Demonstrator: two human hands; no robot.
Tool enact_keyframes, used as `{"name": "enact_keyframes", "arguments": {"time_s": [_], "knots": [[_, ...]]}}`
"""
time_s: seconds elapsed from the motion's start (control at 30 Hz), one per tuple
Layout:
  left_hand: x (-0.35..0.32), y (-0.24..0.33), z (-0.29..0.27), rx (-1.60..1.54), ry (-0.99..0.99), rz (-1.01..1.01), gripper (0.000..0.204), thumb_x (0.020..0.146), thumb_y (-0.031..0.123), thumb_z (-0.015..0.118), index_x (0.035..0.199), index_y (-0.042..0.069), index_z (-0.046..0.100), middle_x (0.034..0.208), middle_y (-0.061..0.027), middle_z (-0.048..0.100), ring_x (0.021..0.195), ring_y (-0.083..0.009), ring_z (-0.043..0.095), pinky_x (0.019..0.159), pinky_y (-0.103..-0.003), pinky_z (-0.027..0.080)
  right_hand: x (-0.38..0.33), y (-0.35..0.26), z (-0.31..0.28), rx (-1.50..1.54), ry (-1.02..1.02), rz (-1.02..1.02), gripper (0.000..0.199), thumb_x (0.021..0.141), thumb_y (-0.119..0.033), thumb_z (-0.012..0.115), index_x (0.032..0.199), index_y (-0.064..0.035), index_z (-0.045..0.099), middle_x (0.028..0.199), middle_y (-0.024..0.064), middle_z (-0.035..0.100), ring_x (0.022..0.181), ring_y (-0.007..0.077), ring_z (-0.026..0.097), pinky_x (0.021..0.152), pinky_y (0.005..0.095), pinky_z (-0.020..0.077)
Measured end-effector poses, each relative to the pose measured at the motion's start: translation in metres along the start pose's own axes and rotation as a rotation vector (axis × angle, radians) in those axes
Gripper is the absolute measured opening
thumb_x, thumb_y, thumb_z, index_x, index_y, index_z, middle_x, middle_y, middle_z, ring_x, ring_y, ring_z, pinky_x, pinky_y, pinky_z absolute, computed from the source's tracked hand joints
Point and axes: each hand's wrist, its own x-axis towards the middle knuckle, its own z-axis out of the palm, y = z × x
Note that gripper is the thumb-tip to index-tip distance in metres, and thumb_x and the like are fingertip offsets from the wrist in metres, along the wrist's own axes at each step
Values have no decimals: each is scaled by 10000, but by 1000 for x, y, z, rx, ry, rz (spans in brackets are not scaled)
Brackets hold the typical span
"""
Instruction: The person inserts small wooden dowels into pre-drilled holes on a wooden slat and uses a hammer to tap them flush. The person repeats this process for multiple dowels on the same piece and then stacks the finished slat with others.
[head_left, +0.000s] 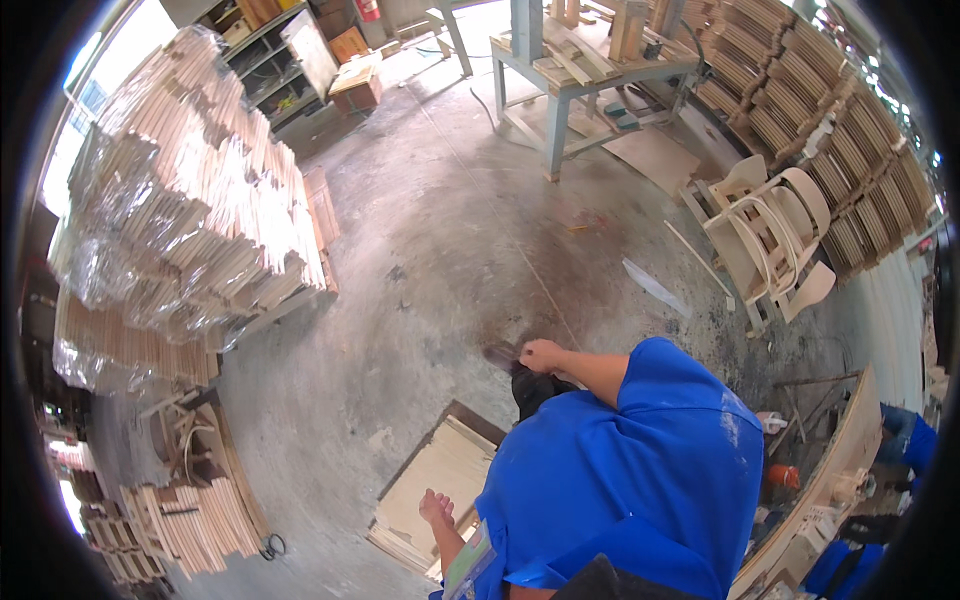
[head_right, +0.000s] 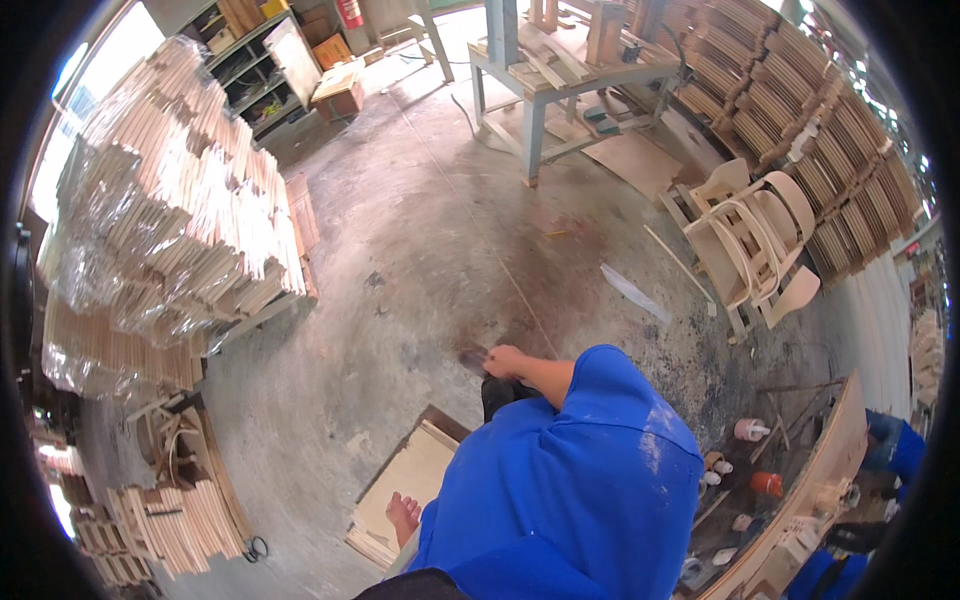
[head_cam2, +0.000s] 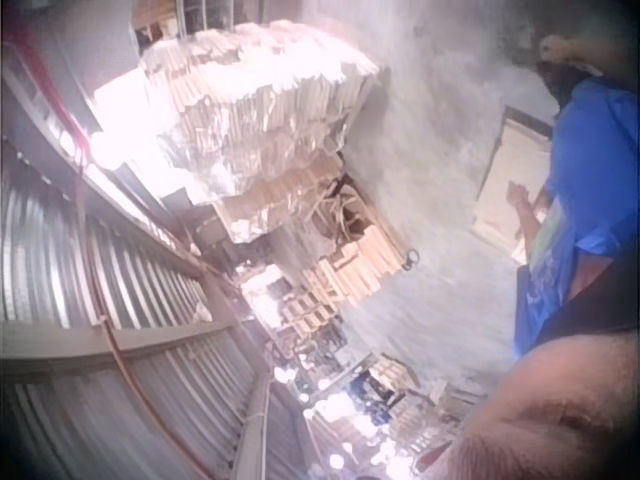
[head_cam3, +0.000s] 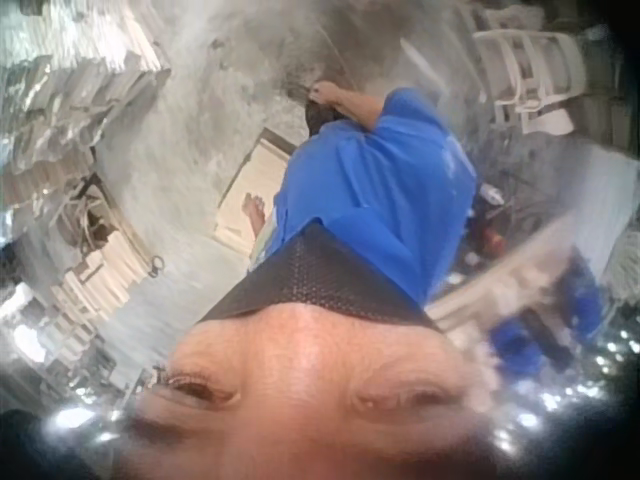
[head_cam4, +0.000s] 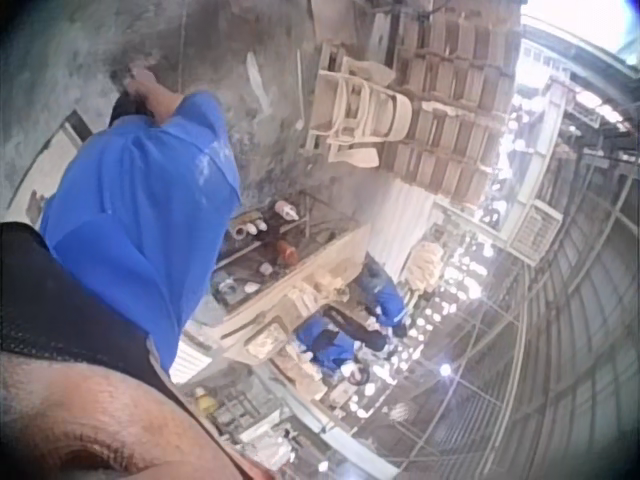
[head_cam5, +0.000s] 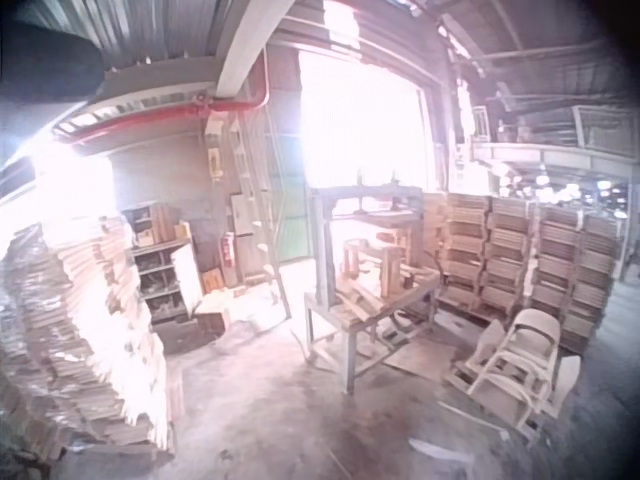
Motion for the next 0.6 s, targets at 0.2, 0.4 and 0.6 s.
{"name": "enact_keyframes", "arguments": {"time_s": [0.2,0.4,0.6], "knots": [[43,36,61,293,-234,-127,498,992,354,644,1247,-70,587,1109,-239,701,917,-290,705,704,-473,591,42,84,13,-189,-487,383,556,886,-427,643,1146,56,737,1133,290,735,1057,382,736,864,491,599],[90,132,115,545,-354,41,487,991,369,644,1283,-11,557,1158,-232,675,957,-325,695,704,-494,580,157,-6,-5,18,-334,395,419,917,-355,604,861,19,784,798,206,744,751,355,744,679,476,617],[145,240,135,406,-358,146,485,990,384,645,1318,47,526,1207,-225,650,998,-359,685,703,-514,569,312,-171,-64,116,-75,209,437,949,-391,609,1195,-56,744,1052,196,774,880,343,760,789,468,599]]}}
